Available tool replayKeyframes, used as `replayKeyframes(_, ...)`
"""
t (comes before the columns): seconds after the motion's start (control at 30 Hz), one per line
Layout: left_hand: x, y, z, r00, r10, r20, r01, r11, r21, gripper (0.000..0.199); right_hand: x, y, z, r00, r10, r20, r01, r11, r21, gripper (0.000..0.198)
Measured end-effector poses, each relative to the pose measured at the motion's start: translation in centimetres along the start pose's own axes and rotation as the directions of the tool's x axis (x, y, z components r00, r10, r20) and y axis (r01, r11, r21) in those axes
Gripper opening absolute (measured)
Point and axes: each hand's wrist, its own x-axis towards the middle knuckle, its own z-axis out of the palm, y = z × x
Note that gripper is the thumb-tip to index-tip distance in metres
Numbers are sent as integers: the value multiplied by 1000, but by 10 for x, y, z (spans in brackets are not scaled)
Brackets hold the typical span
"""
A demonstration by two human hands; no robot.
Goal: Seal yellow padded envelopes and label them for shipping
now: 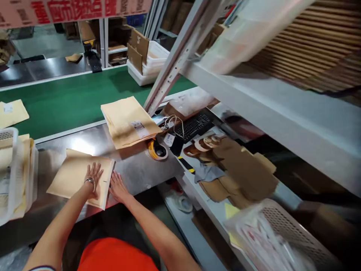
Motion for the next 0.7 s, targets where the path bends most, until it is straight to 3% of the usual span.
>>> replayKeyframes(0.1, 6, 3, 6, 999, 32, -15, -32, 999, -2, 175, 9, -4, 7, 999, 12, 40, -11, 999, -35, 81)
replayKeyframes(0.2, 14, 4, 15, 998, 52, -30, -54, 997, -55, 181, 12, 1, 6, 997, 20, 71, -14, 997, -72, 82)
replayKeyframes(0.4, 27, 3, 30, 990, 86, -114, -116, 950, -289, 183, 34, 11, -18, 991, -13, 136, 28, 994, -106, 86)
replayKeyframes(0.53, 28, 5, 29, 987, 103, -123, -132, 955, -265, 180, 49, 14, -36, 983, -42, 177, 62, 992, -109, 85)
replayKeyframes(0.6, 24, 16, 32, 989, 105, -100, -128, 955, -267, 171, 57, 15, -43, 981, -49, 188, 70, 992, -105, 82)
replayKeyframes(0.7, 7, 46, 50, 990, 96, -99, -127, 911, -391, 142, 68, 17, -49, 977, -69, 201, 90, 991, -95, 79)
